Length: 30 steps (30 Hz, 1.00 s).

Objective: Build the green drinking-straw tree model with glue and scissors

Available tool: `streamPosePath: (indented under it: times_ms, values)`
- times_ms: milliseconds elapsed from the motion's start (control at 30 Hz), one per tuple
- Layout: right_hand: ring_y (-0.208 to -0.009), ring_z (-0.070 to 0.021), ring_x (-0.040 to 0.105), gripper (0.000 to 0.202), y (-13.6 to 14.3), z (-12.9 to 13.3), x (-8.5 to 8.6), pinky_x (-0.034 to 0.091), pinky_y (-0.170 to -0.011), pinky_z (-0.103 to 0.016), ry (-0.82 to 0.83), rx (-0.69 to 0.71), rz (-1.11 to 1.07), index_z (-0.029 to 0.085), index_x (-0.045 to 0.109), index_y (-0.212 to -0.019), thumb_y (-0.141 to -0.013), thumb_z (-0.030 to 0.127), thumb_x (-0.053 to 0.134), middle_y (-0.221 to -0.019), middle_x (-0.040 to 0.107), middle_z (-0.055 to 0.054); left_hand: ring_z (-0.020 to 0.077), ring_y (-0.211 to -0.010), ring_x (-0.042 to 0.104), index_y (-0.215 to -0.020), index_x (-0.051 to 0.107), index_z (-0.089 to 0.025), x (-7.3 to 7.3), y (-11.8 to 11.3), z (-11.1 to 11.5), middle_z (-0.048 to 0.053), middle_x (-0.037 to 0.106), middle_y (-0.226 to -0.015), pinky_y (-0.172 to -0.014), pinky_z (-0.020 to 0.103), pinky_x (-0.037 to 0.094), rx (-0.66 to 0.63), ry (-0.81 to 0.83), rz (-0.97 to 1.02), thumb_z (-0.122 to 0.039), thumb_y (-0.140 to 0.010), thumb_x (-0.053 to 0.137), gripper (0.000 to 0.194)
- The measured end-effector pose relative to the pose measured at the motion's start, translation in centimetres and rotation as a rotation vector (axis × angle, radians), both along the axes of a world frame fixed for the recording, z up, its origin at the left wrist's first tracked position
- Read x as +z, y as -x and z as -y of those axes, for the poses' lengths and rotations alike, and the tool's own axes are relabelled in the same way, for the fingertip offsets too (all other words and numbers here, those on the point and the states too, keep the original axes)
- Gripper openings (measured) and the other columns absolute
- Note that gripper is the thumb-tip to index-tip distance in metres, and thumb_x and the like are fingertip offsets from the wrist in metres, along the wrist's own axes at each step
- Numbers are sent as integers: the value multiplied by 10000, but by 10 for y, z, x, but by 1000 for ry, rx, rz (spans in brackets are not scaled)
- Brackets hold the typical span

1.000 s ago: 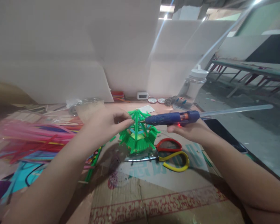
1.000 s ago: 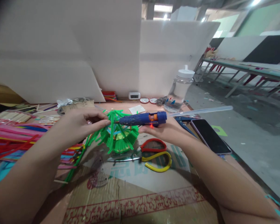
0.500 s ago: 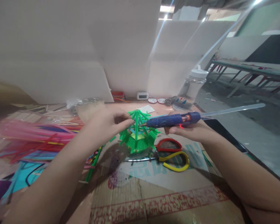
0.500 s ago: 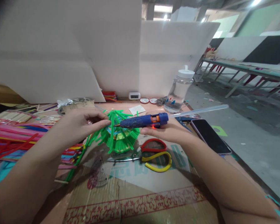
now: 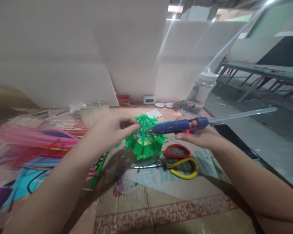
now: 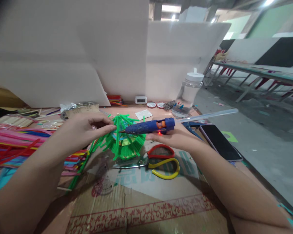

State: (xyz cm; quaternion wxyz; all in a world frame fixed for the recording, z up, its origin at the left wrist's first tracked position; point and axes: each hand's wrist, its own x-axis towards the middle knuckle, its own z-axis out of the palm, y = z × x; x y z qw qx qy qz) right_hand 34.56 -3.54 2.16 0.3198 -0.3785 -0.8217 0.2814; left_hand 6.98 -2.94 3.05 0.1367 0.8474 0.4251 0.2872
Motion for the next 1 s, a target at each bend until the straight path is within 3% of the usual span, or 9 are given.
streamPosePath:
  times_ms: [233, 667, 1000]
  values:
    - [-680, -174, 657, 195, 0, -1, -2, 550, -622, -268, -60, 0, -36, 227, 602, -741, -768, 368, 733, -767, 714, -7, 127, -654, 582, -731, 687, -178, 0, 0, 0, -12, 678, -707, -602, 251, 399, -4, -3, 5, -347, -872, 596, 238]
    - [-622, -177, 633, 320, -1, -4, -8, 534, -581, -286, -120, -44, -67, 223, 633, -713, -781, 524, 719, -669, 688, -11, 131, -666, 585, -748, 690, -183, -1, 0, 0, -12, 682, -727, -607, 255, 397, 15, 15, -10, -361, -876, 590, 240]
    - [-705, -200, 634, 357, -2, -6, -8, 532, -692, -333, -175, -112, -84, 209, 645, -702, -782, 552, 703, -657, 648, -21, 137, -670, 583, -722, 681, -173, 1, -2, 0, 1, 676, -709, -623, 261, 398, 4, 2, 3, -348, -857, 587, 241]
